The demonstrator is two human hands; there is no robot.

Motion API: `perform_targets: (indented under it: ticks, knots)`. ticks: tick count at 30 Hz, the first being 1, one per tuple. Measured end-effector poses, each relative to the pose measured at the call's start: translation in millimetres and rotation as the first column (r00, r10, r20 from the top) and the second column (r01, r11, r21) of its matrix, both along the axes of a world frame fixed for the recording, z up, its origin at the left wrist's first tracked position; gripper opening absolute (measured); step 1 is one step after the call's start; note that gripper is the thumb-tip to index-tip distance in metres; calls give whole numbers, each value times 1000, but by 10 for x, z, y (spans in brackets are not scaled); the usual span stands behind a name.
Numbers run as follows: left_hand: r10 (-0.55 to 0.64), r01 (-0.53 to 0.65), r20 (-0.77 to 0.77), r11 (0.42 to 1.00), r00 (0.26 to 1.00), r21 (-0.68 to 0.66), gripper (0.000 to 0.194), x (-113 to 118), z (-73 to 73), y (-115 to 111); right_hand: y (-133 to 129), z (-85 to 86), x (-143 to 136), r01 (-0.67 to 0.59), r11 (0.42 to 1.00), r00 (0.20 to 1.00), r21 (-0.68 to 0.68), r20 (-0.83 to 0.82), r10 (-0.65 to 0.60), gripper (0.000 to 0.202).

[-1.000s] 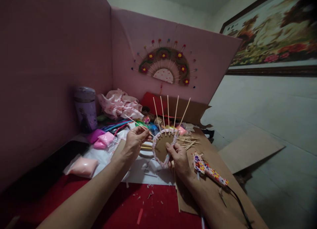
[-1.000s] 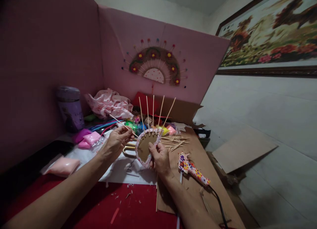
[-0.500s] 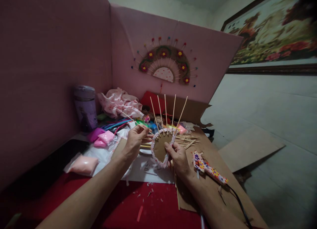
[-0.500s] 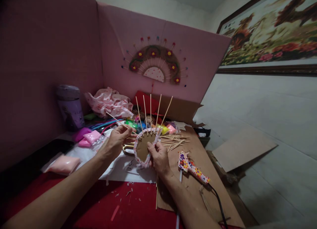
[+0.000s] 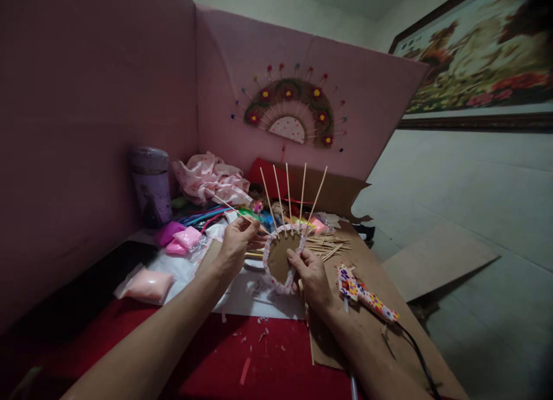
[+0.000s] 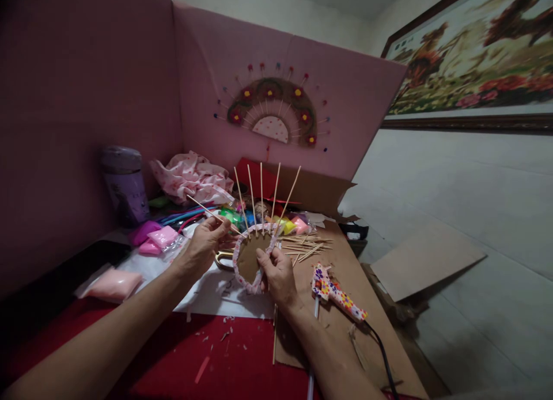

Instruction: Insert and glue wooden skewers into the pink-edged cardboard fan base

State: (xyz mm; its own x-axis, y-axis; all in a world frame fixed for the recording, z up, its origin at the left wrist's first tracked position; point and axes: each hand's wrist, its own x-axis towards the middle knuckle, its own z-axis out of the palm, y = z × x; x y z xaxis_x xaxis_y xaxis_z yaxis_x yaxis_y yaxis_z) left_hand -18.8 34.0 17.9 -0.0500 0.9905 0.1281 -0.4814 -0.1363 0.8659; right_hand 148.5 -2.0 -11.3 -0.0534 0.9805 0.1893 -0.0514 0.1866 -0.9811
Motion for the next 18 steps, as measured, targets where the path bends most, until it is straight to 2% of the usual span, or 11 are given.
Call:
perform_targets:
  ticks: [8,13,18]
  knots:
    - [1,-1,-5,1000,1000,-3,48,-6,2,0,-3,9,-9,8,1000,1000,-11,6,-8,35]
    - [-8,8,4,1000,1000,1,45,-11,10,-3,-11,52,-12,34,999,999,31,18,-35,37]
    - [-21,21,14,1000,1000,-6,45,-11,9,-4,7,46,-8,18,1000,999,2,30,-18,38]
